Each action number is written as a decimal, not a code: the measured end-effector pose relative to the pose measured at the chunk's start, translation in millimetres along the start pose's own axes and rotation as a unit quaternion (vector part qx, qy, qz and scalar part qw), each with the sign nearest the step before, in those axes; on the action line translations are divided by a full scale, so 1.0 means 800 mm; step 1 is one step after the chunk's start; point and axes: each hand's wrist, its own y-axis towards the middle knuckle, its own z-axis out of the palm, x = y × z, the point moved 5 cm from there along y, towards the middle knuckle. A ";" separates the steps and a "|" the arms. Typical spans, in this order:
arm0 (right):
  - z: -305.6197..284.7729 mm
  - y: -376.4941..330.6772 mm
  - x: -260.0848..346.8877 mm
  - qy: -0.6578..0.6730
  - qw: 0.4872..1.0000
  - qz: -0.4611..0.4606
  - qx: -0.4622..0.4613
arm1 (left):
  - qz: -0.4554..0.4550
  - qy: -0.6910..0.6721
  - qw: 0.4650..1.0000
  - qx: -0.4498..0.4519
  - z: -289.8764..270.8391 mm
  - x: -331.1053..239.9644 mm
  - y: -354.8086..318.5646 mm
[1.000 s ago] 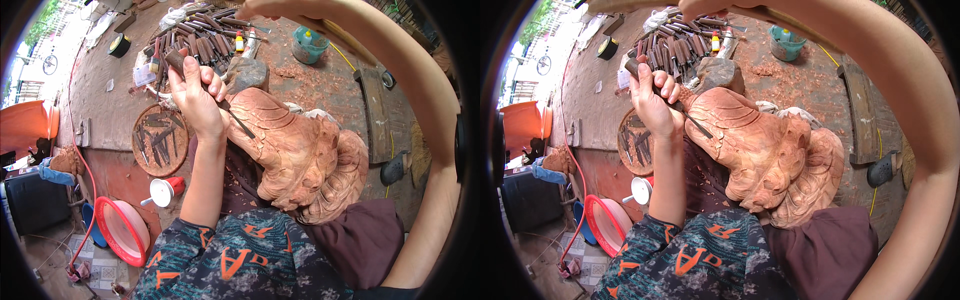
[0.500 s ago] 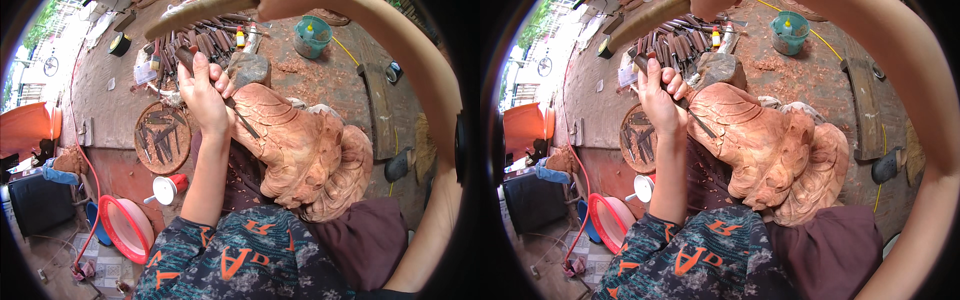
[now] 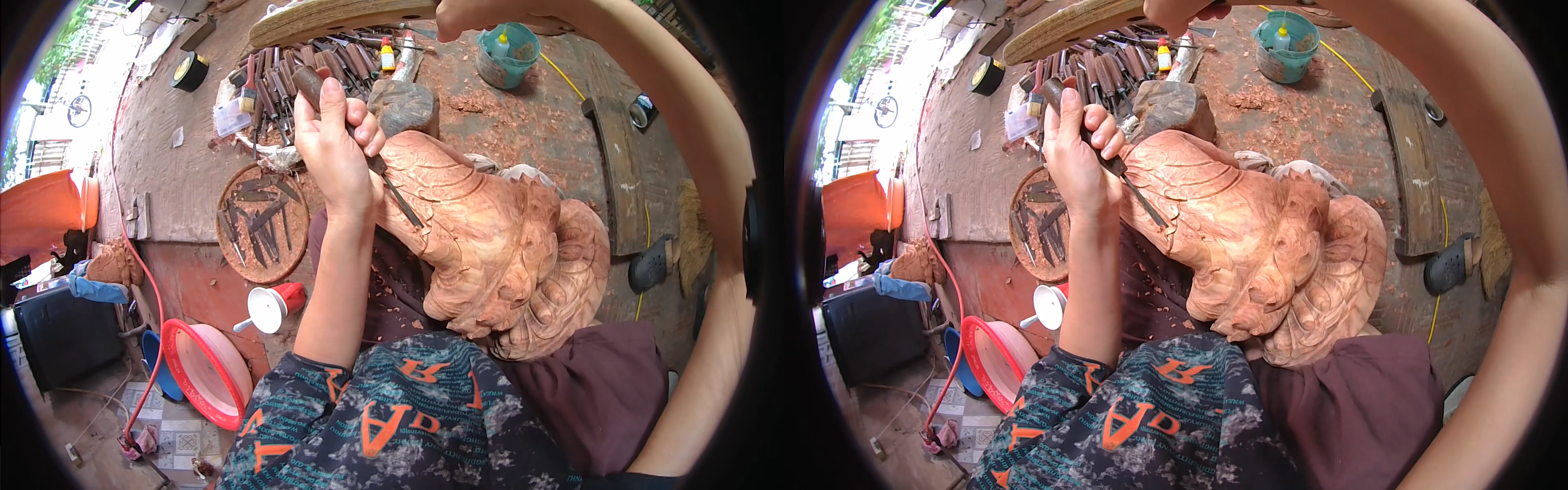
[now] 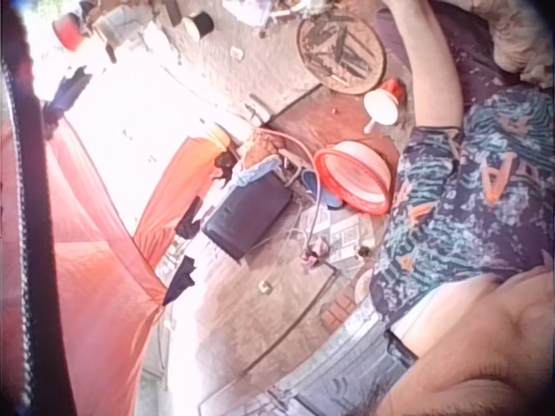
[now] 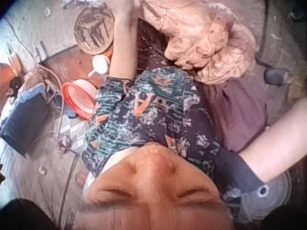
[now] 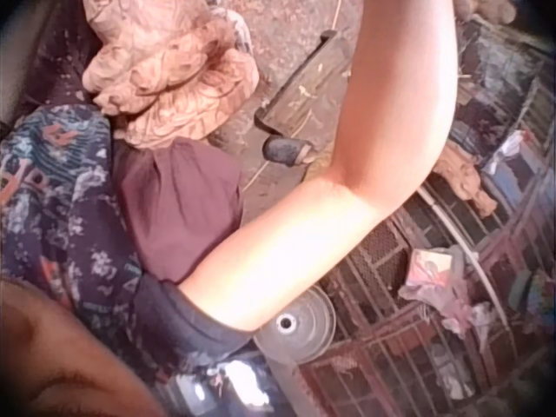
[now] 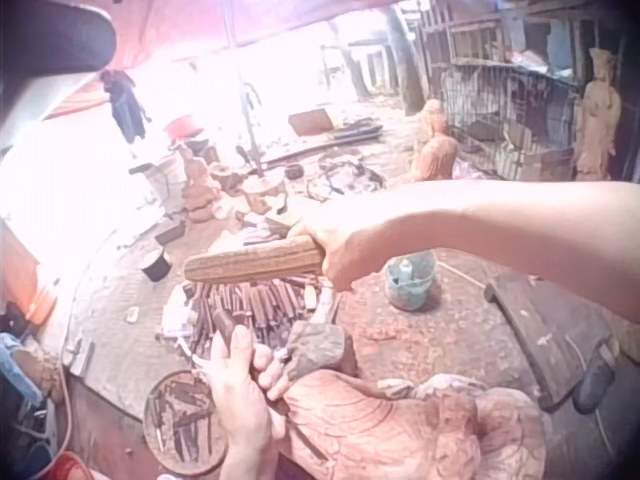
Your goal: The person carves a wooden Buddha statue using a chisel and a wooden mallet. They hold the chisel against the wood and strike it with the mallet to shape the figure. The person occasionally switches chisels from a nearby collection.
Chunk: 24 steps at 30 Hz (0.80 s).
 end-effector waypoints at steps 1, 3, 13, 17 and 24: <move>0.001 0.000 0.000 -0.001 1.000 -0.002 0.003 | 0.001 -0.001 1.000 0.003 0.000 0.000 0.001; 0.008 0.005 -0.002 -0.008 1.000 -0.025 0.010 | -0.023 -0.010 1.000 -0.004 -0.003 0.006 0.002; 0.015 -0.005 -0.024 0.126 0.992 0.006 0.009 | -0.129 -0.115 0.983 0.066 -0.022 -0.009 0.008; 0.001 -0.007 -0.029 0.145 0.988 0.041 -0.032 | 0.028 -0.034 0.999 0.002 -0.025 -0.031 0.021; -0.014 0.009 -0.022 0.100 0.991 0.043 -0.078 | 0.073 0.024 0.996 0.041 -0.001 -0.043 0.018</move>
